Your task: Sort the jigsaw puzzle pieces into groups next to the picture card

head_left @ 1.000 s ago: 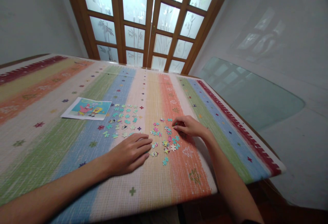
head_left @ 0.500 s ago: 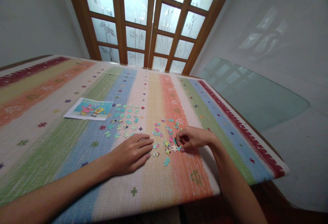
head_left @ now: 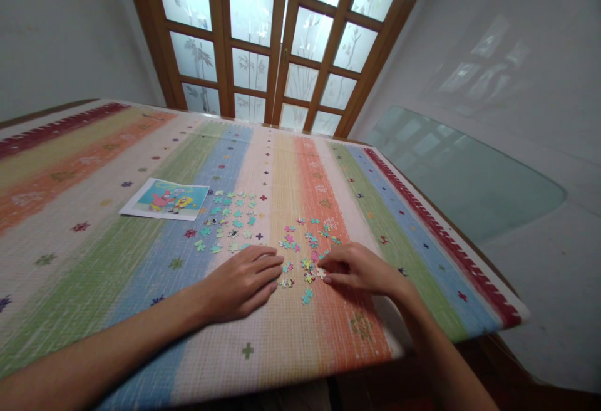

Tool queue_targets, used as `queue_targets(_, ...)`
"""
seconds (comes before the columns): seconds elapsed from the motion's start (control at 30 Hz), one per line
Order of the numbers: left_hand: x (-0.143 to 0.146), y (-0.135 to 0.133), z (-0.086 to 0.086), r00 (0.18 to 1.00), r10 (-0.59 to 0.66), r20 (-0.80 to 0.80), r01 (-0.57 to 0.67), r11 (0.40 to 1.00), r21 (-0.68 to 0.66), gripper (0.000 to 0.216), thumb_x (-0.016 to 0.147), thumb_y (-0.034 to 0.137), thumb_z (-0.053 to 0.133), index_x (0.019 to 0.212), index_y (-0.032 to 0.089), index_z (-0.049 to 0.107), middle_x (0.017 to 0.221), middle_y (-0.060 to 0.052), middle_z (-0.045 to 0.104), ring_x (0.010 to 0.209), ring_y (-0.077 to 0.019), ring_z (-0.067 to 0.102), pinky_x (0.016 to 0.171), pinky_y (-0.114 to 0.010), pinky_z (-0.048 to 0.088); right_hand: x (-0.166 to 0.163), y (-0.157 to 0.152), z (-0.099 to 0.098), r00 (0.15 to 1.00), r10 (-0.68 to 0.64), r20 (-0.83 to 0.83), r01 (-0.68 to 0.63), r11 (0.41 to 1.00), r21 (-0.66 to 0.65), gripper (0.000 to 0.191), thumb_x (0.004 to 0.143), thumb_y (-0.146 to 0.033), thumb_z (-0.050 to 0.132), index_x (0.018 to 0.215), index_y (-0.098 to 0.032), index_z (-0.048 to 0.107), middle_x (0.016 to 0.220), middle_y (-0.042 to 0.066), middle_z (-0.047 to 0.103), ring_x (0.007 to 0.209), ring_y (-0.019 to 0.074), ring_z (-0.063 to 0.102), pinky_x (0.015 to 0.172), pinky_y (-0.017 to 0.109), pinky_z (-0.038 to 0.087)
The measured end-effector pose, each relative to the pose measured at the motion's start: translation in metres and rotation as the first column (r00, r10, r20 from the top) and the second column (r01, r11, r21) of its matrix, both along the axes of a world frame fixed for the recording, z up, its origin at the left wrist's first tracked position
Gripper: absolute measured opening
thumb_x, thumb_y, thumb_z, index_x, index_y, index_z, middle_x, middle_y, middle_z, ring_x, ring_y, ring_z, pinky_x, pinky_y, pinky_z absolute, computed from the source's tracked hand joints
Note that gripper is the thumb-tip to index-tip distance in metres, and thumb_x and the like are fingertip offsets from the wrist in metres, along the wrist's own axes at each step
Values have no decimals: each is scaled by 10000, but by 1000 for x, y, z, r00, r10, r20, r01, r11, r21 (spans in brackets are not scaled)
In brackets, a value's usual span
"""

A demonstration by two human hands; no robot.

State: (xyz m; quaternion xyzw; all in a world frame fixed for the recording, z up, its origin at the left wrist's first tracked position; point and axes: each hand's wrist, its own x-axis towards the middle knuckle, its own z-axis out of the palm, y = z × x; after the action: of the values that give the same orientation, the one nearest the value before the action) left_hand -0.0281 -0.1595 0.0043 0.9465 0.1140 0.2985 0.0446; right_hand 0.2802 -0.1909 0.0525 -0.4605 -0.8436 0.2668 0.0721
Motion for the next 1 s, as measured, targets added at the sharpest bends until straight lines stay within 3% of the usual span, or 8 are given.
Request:
queue_targets(0.13,0,0,-1,1000,-20,-6,20,1000,-1,255,1023,172,476,1208,129,647,1202,-114,729,1165,-265,639,1027,-469,538,-2,-12,-4,999,23,34,-25,997,71,212,1006,-298,588,975,-202,775,796,44,715,721,158,601,680,284,407)
queue_targets(0.27,0,1,-2,1000,-20,-12,20,1000,-4,254,1027,180,470,1207,136,643,1203,-110,727,1170,-267,638,1021,-469,542,-1,-19,-5,1000,8,-13,-8,998,62,309,1021,-306,524,829,-181,732,751,38,698,661,139,571,645,274,393)
queue_targets(0.37,0,1,-2,1000,-15,-8,15,1000,-5,251,1029,187,465,1203,149,643,1196,-100,729,1172,-269,636,1017,-466,545,1,-19,-9,996,-89,9,88,994,59,308,983,-310,551,739,-174,679,663,19,640,595,130,517,593,270,362)
queue_targets(0.5,0,1,0,1000,-17,-4,17,1000,4,245,1023,172,472,1192,142,646,1198,-104,727,1152,-266,643,1014,-466,547,-3,-18,-12,977,-212,-11,212,970,120,164,926,-293,630,863,-168,715,723,33,676,621,140,544,596,268,376)
queue_targets(0.67,0,0,0,1000,-9,-2,9,1000,0,244,1022,179,477,1186,141,653,1191,-113,730,1159,-267,640,1007,-468,548,-19,-22,-13,995,-81,-51,87,986,142,242,1006,-311,568,1054,-223,788,840,58,753,748,169,633,699,291,439)
queue_targets(0.8,0,0,-1,1000,-15,-15,15,1000,-15,252,1026,178,468,1202,145,647,1193,-110,728,1158,-261,645,1025,-464,537,-22,-27,-15,999,22,-25,-17,985,174,288,1024,-285,525,1097,-220,796,806,68,729,705,158,615,660,280,429)
queue_targets(1.0,0,1,-1,1000,-23,2,23,1000,-21,256,1022,178,475,1208,156,651,1185,-109,731,1155,-257,644,1018,-467,539,-17,-34,-12,1000,22,-13,-19,982,190,260,992,-270,552,920,-198,792,751,50,691,675,148,593,629,268,402)
